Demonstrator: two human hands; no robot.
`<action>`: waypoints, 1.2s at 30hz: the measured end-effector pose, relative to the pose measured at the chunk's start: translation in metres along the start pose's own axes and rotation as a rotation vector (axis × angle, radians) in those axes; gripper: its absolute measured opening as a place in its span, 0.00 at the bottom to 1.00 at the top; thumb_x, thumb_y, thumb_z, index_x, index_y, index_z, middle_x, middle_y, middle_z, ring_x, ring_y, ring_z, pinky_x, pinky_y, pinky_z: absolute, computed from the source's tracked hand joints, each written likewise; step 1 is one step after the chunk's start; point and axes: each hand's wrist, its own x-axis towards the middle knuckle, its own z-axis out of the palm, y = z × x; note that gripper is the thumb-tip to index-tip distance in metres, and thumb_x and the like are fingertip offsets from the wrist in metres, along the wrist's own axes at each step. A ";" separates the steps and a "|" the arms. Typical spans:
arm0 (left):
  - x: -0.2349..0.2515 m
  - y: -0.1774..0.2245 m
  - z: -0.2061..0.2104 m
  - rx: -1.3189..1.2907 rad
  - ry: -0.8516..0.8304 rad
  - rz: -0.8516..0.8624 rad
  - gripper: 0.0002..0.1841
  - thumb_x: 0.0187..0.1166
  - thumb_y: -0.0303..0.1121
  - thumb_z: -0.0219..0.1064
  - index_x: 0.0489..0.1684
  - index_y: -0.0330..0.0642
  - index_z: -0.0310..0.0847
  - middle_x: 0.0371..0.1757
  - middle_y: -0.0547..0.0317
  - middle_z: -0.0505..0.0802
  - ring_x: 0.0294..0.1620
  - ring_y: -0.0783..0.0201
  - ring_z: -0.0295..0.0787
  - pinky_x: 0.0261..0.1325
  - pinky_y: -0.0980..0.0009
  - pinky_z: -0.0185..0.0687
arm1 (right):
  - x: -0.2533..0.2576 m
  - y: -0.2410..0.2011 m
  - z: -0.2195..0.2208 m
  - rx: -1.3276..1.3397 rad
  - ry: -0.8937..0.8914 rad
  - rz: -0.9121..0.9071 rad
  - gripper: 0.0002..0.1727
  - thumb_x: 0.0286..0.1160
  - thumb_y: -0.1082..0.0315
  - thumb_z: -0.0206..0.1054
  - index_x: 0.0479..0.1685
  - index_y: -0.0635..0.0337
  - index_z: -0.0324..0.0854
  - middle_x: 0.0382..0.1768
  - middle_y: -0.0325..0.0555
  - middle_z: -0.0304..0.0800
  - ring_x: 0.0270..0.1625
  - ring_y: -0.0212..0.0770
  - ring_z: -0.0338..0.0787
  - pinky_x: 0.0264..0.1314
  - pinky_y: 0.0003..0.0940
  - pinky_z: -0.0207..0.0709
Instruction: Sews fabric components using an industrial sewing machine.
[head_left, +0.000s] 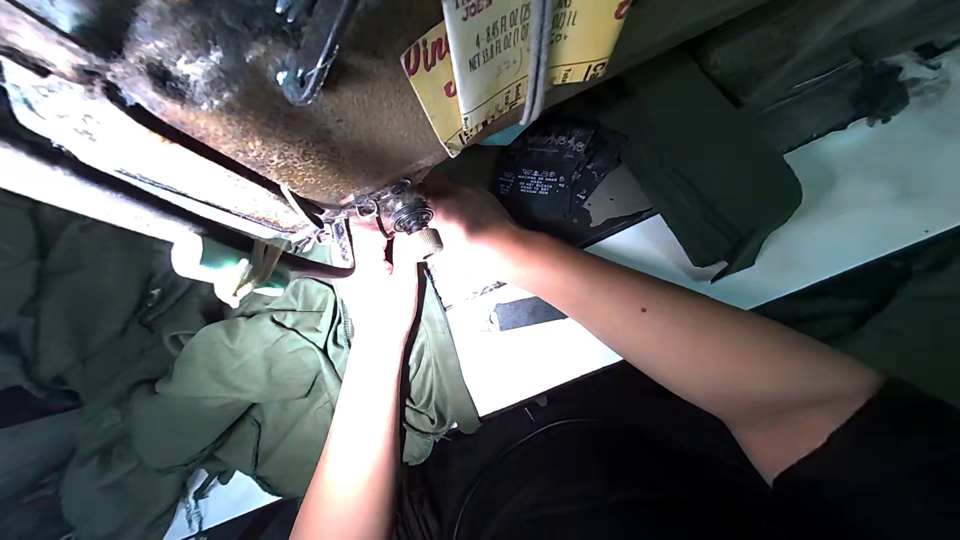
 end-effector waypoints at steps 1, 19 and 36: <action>0.000 0.000 0.000 -0.003 0.002 0.005 0.14 0.88 0.42 0.60 0.45 0.41 0.86 0.46 0.49 0.91 0.48 0.60 0.89 0.52 0.56 0.81 | 0.001 -0.001 -0.001 -0.015 -0.013 0.013 0.13 0.79 0.76 0.62 0.54 0.65 0.89 0.54 0.61 0.91 0.61 0.60 0.90 0.58 0.59 0.80; 0.001 0.004 -0.012 0.044 -0.061 0.050 0.17 0.87 0.38 0.60 0.47 0.30 0.87 0.56 0.31 0.89 0.64 0.33 0.84 0.67 0.35 0.73 | 0.002 -0.023 -0.015 -0.146 -0.179 0.190 0.17 0.83 0.66 0.64 0.61 0.70 0.85 0.59 0.67 0.90 0.66 0.64 0.87 0.66 0.63 0.74; -0.040 0.012 -0.024 -0.072 -0.115 0.426 0.15 0.83 0.34 0.60 0.36 0.37 0.92 0.32 0.51 0.91 0.40 0.52 0.90 0.48 0.52 0.81 | -0.053 -0.008 -0.024 0.003 -0.034 -0.107 0.06 0.72 0.73 0.66 0.36 0.66 0.88 0.35 0.51 0.88 0.38 0.45 0.87 0.43 0.45 0.80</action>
